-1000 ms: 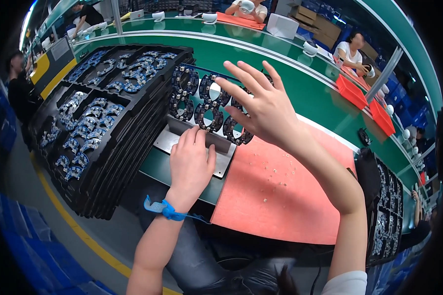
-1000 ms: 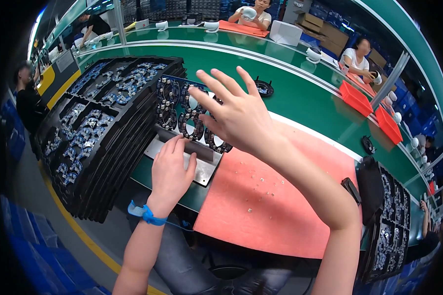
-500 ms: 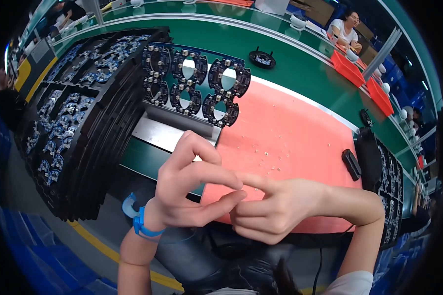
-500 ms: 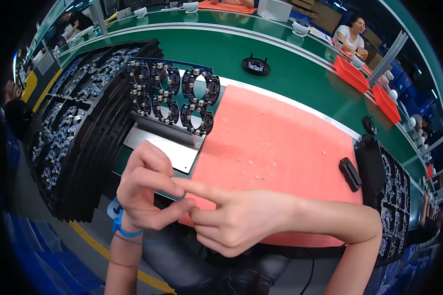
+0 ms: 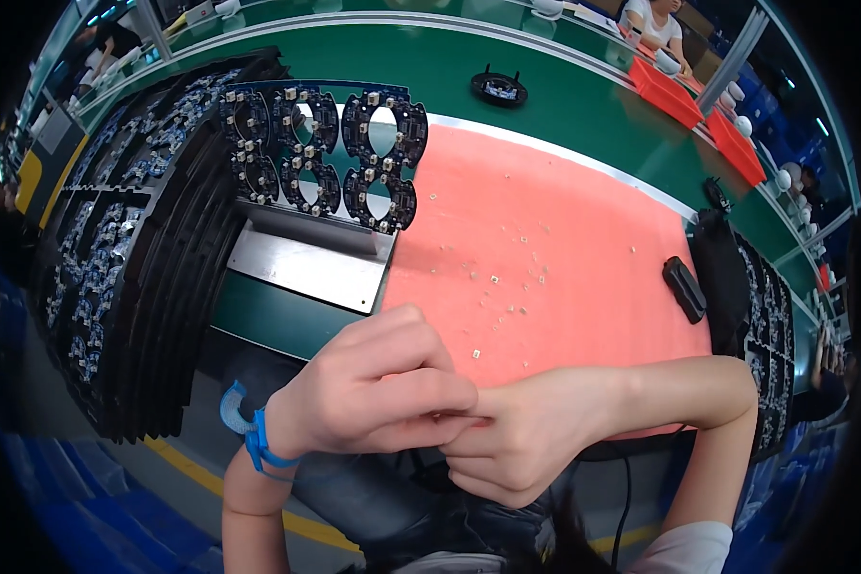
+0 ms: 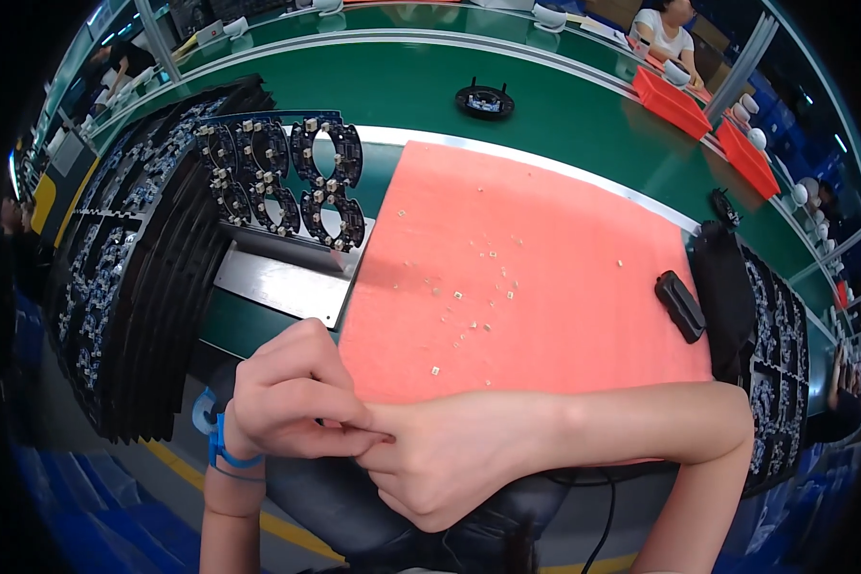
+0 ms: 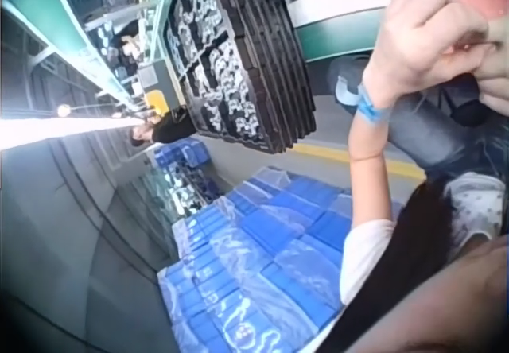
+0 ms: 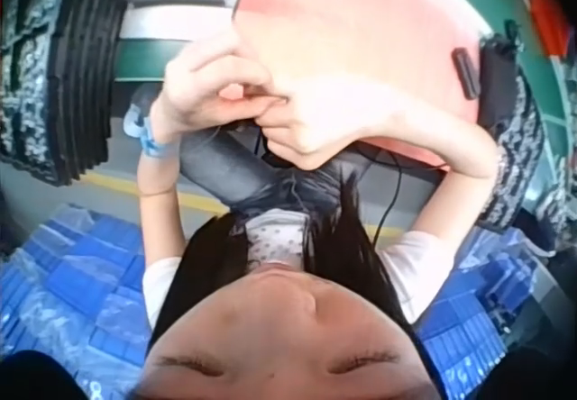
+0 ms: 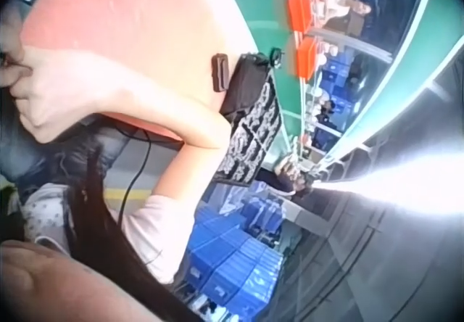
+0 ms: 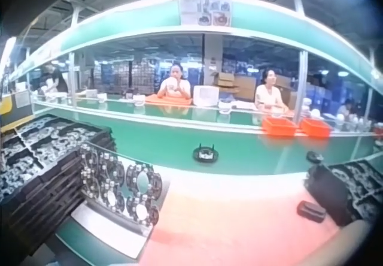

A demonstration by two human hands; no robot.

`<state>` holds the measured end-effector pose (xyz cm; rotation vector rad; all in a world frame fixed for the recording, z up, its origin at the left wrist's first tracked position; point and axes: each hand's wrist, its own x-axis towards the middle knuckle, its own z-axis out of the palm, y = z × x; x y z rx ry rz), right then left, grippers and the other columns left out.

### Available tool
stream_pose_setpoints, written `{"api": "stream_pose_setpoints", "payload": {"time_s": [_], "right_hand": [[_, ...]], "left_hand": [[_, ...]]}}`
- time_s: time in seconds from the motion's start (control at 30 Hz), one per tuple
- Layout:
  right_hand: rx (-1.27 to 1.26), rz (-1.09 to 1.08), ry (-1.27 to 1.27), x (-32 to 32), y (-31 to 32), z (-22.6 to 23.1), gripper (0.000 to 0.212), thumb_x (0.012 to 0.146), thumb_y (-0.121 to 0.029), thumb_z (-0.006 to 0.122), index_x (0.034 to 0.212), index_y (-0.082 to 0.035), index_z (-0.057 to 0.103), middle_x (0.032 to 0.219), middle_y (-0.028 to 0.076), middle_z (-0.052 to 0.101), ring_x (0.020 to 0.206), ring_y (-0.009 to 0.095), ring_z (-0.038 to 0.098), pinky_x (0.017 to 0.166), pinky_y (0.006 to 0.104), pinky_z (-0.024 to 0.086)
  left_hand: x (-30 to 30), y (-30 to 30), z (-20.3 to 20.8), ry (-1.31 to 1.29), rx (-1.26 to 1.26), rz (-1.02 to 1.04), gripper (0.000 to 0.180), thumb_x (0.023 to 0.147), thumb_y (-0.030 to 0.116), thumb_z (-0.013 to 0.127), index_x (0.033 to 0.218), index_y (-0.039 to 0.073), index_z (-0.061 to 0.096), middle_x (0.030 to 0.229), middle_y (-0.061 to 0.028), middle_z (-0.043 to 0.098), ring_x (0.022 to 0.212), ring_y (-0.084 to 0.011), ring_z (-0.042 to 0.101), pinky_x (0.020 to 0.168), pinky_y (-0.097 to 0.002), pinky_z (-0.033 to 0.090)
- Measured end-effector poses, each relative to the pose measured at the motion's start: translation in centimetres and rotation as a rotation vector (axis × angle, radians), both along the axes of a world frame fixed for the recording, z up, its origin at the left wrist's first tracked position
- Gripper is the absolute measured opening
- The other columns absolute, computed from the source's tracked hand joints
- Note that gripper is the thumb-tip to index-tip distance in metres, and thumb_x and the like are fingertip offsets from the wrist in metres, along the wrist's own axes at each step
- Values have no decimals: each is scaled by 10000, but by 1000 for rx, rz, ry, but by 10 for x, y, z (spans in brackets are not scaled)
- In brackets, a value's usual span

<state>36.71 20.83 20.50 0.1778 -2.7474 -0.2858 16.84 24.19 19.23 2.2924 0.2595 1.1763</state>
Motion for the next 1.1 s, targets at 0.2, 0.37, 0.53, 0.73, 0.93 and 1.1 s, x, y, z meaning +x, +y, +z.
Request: {"api": "stream_pose_setpoints", "payload": {"time_s": [0.2,0.37,0.53,0.73,0.93,1.1], "right_hand": [[5,17,26,0,-5,-7,134,619,-179,593,571,-86,508,578,13,428,632,163,494,780,333,487],[24,36,-9,-2,-5,-4,163,569,-239,584,567,-89,521,560,-3,423,631,167,497,784,352,496],[48,50,27,-5,-6,-7,175,550,-264,577,575,-95,538,577,-6,453,653,167,520,768,356,503],[42,61,11,-6,-6,-5,174,541,-253,577,578,-87,539,583,-7,456,647,169,518,786,377,513],[17,54,-5,-5,-5,-7,153,555,-215,589,572,-80,518,570,-3,425,621,167,485,809,401,517],[7,65,15,-5,-9,-6,146,567,-203,596,571,-81,516,571,1,430,625,162,490,794,393,521]], "left_hand": [[1,2,-1,54,-28,-67,201,679,74,800,820,70,657,718,-25,500,617,-205,466,535,-304,390],[0,3,-3,48,-62,-118,201,678,78,794,842,75,678,744,-25,496,637,-194,468,539,-298,386],[-1,4,0,79,-85,-179,229,691,97,779,910,89,710,750,-13,477,641,-175,464,533,-290,374],[-3,2,-2,108,-81,-223,171,703,114,769,845,88,677,728,-9,440,621,-176,443,510,-290,351],[-1,-1,-12,17,-84,-150,160,694,85,766,789,92,637,706,-14,431,596,-179,439,493,-295,346],[1,-5,-9,-38,-138,-111,181,702,91,759,869,125,700,709,-12,427,601,-169,447,493,-290,341]]}}
